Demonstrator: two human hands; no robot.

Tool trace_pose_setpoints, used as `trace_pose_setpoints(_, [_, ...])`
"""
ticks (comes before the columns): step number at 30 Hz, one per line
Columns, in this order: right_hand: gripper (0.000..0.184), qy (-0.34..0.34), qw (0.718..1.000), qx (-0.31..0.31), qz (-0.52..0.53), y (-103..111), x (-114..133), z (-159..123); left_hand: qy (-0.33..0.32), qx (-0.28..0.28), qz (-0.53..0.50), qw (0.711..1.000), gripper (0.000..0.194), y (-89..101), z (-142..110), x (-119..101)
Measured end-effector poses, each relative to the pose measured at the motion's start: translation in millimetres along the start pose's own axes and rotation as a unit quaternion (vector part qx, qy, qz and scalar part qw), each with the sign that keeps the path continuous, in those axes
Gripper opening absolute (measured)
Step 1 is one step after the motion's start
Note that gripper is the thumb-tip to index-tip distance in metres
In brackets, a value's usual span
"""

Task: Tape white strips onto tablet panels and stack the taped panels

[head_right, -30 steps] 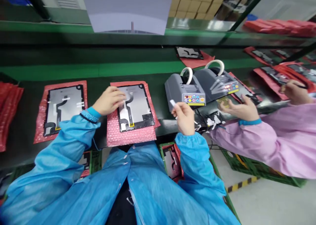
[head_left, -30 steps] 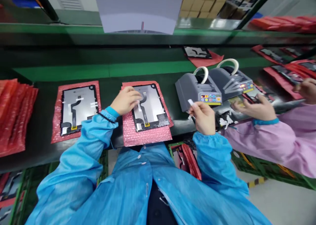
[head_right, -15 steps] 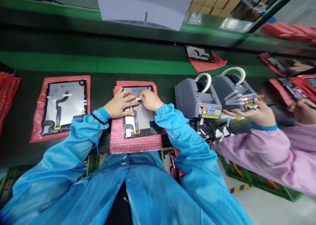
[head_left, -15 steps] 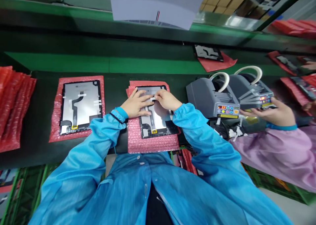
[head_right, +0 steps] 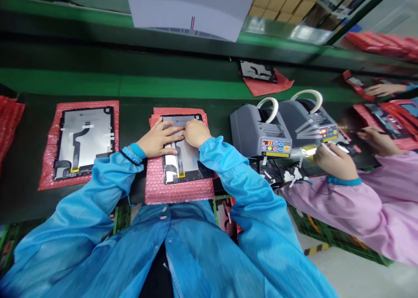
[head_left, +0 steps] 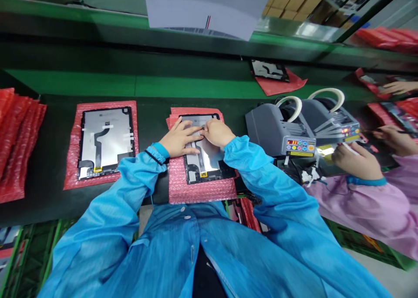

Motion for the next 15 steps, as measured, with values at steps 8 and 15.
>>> trace_pose_setpoints(8, [0.033,-0.147,0.984,-0.095,0.020,32.3,-48.0,-15.4,0.003,0.015,0.029,0.999,0.062,0.8,1.2,0.4])
trace_pose_setpoints(15, [0.051,-0.299,0.773,-0.303,0.470,1.7,-153.6,-174.9,-0.016,-0.009,0.058,0.998,0.062,7.6,10.8,-4.1])
Point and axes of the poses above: each hand's wrist, its own z-axis towards the middle knuckle, its own y-axis out of the back of the hand, x = y × z, the point moved 8 cm from there along z, towards the middle knuckle, and after that the axes turned 11 degrees about -x, right-handed, at the moved point
